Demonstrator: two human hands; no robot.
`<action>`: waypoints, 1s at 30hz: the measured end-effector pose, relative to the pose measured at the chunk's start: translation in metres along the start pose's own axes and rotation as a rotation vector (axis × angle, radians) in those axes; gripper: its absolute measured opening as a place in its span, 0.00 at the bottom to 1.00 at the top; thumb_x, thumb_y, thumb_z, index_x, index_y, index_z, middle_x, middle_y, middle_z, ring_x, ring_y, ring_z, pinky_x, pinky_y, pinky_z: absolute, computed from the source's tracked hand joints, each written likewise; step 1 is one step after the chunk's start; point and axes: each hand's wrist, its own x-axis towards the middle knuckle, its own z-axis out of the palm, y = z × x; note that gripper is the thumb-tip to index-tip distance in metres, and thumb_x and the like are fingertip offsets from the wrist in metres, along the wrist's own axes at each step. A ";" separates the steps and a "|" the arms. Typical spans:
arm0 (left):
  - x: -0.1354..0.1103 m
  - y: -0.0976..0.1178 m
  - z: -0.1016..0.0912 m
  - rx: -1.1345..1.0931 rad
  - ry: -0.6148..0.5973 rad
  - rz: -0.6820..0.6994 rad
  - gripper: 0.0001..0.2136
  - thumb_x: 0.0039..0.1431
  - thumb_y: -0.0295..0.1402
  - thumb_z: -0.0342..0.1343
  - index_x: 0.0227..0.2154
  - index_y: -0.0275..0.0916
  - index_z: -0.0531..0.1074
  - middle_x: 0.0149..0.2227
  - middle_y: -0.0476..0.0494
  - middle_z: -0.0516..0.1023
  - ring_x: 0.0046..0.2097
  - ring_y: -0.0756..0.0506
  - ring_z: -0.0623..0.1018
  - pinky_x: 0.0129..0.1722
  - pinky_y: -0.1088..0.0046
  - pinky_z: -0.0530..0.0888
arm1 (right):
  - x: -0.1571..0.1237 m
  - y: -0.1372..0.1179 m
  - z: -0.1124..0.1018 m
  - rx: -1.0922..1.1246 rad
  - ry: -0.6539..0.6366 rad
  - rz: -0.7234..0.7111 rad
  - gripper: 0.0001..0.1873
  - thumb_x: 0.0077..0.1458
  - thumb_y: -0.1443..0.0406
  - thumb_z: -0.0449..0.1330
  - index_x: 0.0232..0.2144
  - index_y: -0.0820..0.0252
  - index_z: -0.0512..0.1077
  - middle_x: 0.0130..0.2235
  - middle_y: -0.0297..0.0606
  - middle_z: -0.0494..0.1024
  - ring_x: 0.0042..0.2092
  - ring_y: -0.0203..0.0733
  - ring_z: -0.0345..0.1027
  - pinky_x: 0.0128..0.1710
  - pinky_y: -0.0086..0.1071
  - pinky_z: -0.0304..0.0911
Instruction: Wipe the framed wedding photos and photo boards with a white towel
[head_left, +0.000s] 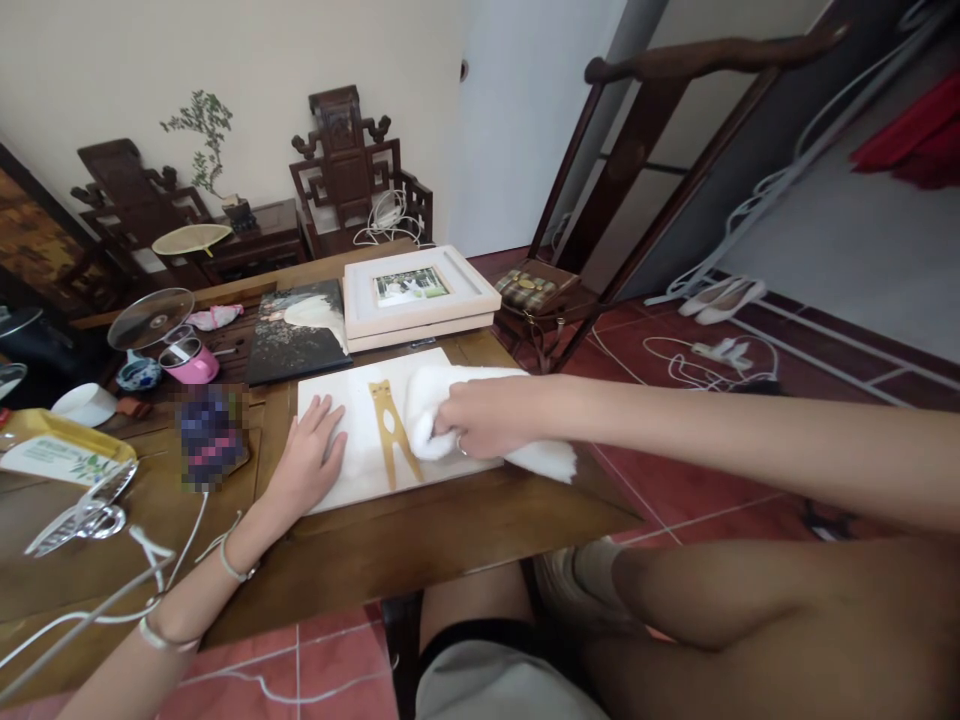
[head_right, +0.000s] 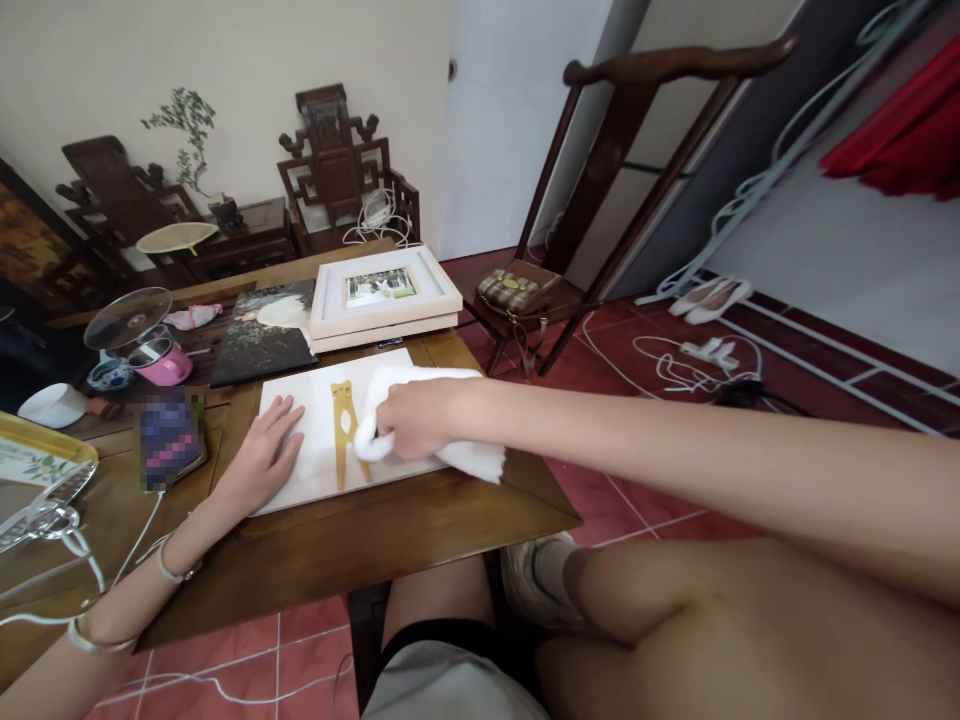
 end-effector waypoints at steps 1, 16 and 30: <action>0.000 0.000 0.000 -0.002 0.000 0.002 0.21 0.67 0.36 0.41 0.59 0.34 0.65 0.66 0.29 0.59 0.69 0.34 0.54 0.64 0.42 0.55 | 0.005 0.007 0.001 -0.013 0.039 -0.003 0.23 0.50 0.72 0.52 0.47 0.61 0.77 0.39 0.48 0.75 0.37 0.46 0.69 0.32 0.34 0.56; 0.002 -0.002 0.000 0.002 0.013 0.022 0.21 0.67 0.36 0.42 0.59 0.35 0.65 0.66 0.29 0.60 0.69 0.33 0.55 0.63 0.40 0.57 | 0.003 -0.020 0.005 -0.210 -0.044 -0.052 0.16 0.52 0.75 0.54 0.41 0.69 0.78 0.40 0.52 0.77 0.38 0.48 0.72 0.29 0.34 0.56; 0.002 -0.002 0.002 0.003 0.018 0.026 0.21 0.68 0.36 0.42 0.59 0.34 0.65 0.66 0.28 0.61 0.69 0.33 0.55 0.63 0.41 0.56 | 0.000 -0.013 -0.001 -0.094 -0.060 -0.012 0.20 0.52 0.72 0.52 0.45 0.63 0.77 0.40 0.50 0.77 0.35 0.47 0.72 0.27 0.35 0.56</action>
